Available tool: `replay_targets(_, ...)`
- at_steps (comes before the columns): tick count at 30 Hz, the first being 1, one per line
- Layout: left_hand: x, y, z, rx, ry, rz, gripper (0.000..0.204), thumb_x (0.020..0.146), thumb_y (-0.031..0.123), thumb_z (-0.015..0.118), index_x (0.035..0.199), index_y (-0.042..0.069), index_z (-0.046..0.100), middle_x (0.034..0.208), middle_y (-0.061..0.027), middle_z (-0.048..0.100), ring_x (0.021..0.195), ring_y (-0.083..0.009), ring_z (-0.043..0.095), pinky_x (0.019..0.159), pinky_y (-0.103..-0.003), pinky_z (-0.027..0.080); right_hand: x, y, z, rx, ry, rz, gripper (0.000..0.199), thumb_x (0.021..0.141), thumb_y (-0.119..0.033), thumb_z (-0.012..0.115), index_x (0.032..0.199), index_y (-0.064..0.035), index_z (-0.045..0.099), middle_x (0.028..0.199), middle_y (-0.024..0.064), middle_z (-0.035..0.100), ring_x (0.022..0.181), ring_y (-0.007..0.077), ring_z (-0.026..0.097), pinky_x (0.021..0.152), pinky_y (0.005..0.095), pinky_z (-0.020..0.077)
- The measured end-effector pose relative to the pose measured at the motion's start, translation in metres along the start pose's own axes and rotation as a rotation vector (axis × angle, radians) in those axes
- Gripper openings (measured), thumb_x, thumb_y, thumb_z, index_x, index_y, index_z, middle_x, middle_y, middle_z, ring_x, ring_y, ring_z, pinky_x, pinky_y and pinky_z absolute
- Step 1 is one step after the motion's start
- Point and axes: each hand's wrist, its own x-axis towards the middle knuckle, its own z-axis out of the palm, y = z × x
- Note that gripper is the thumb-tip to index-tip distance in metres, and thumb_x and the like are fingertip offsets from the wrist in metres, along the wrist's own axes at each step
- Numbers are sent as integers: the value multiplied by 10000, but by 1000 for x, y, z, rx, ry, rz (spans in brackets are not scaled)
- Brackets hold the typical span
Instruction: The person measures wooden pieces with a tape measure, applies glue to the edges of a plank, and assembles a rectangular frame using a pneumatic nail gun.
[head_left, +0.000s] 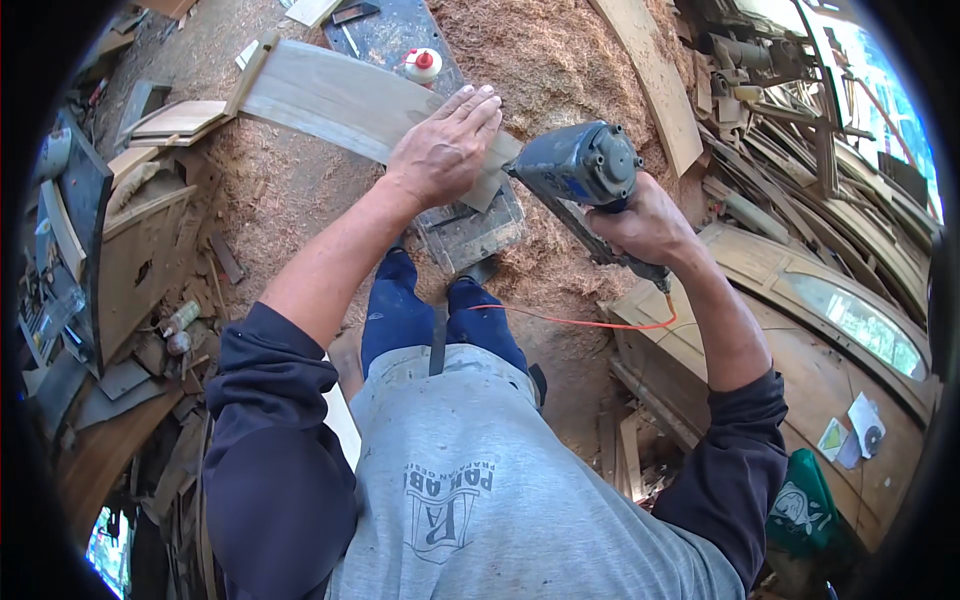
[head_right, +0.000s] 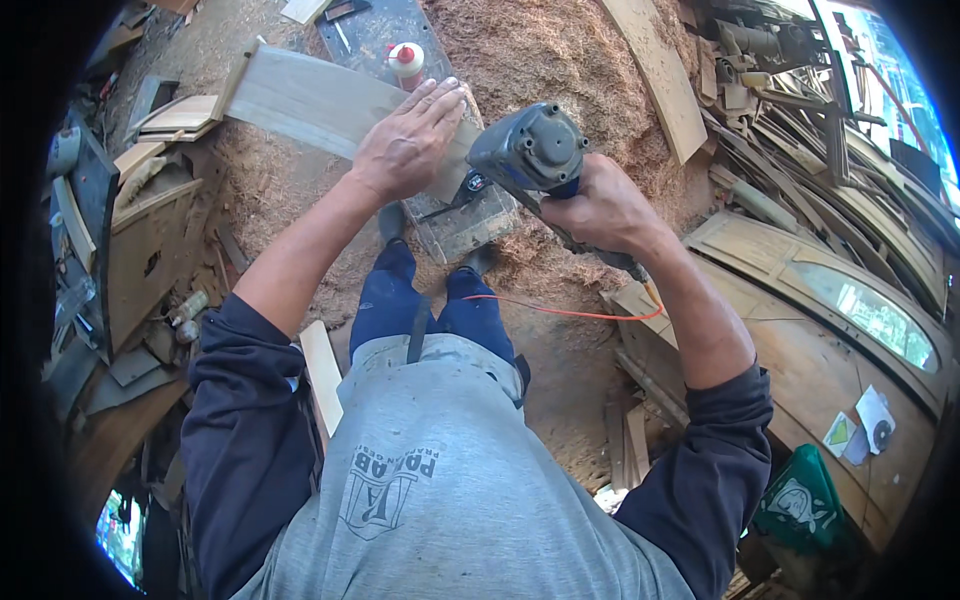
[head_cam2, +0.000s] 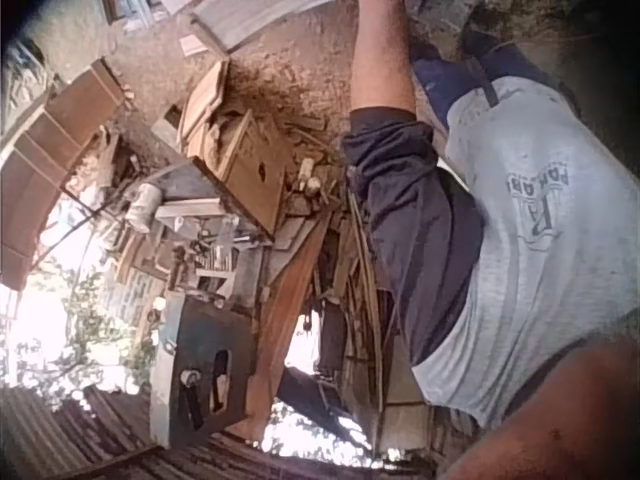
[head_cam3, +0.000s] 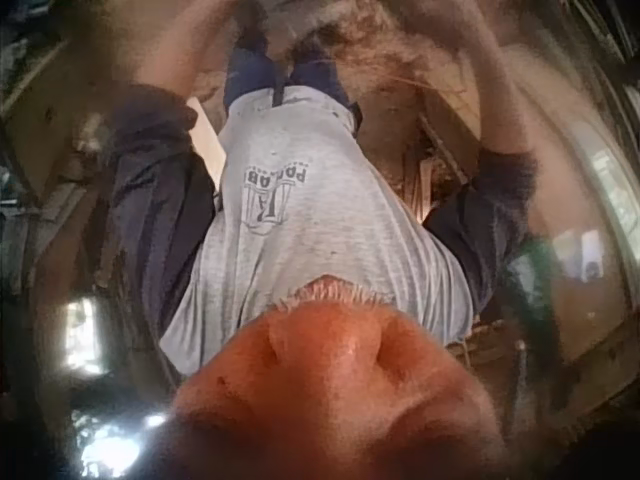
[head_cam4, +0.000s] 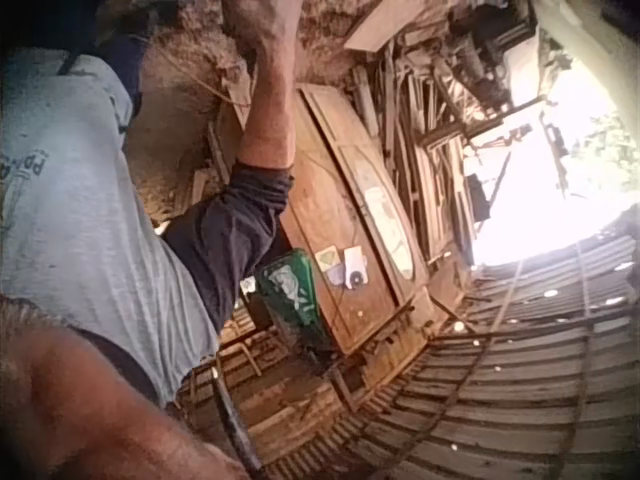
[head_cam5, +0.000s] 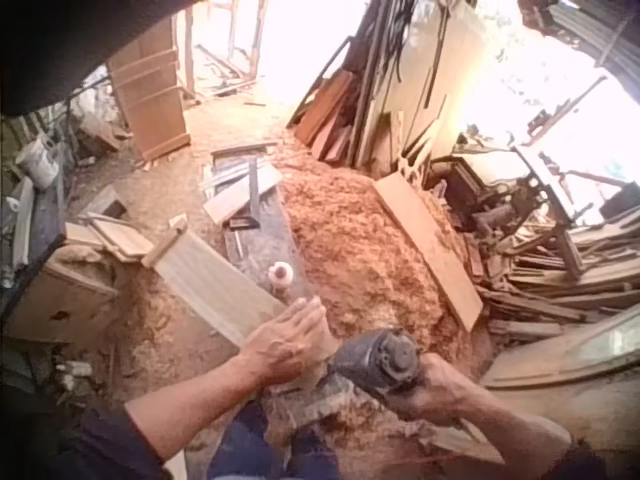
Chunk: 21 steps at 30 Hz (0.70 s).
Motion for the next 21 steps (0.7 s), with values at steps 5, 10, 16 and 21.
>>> replay_targets(5, -1, 0, 1, 32, -2, 7, 502, 914, 109, 437, 1369, -89, 517, 1486, -204, 481, 1445, -289, 402, 1245, -408, 259, 5, -3, -1, -7, -16, 13, 180, 809, -74, 655, 977, -10, 657, 669, 10, 598, 545, 87, 556, 509, 290, 458)
replay_targets(10, 0, 1, 1, -7, 28, 0, 490, 911, 108, 446, 1353, -86, 531, 1468, -202, 496, 1435, -295, 414, 1243, -411, 265, 7, -8, -6, -21, -39, 18, 165, 802, -71, 656, 955, -11, 653, 660, 5, 591, 539, 87, 553, 504, 289, 454)
replay_targets(16, 1, 1, 1, 23, 24, -11, 497, 909, 115, 455, 1360, -80, 534, 1469, -202, 495, 1436, -292, 414, 1241, -404, 270, 8, -15, -7, -63, -50, 18, 175, 781, -70, 655, 947, -13, 651, 660, 5, 592, 544, 86, 552, 515, 292, 460)
replay_targets(21, -2, -2, 4, 6, 34, -10, 493, 916, 118, 453, 1361, -77, 535, 1462, -201, 505, 1434, -287, 419, 1241, -400, 270, 8, -18, -7, -142, -103, 96, 322, 793, -97, 628, 1103, -43, 698, 855, 113, 714, 757, 207, 639, 775, 371, 528)
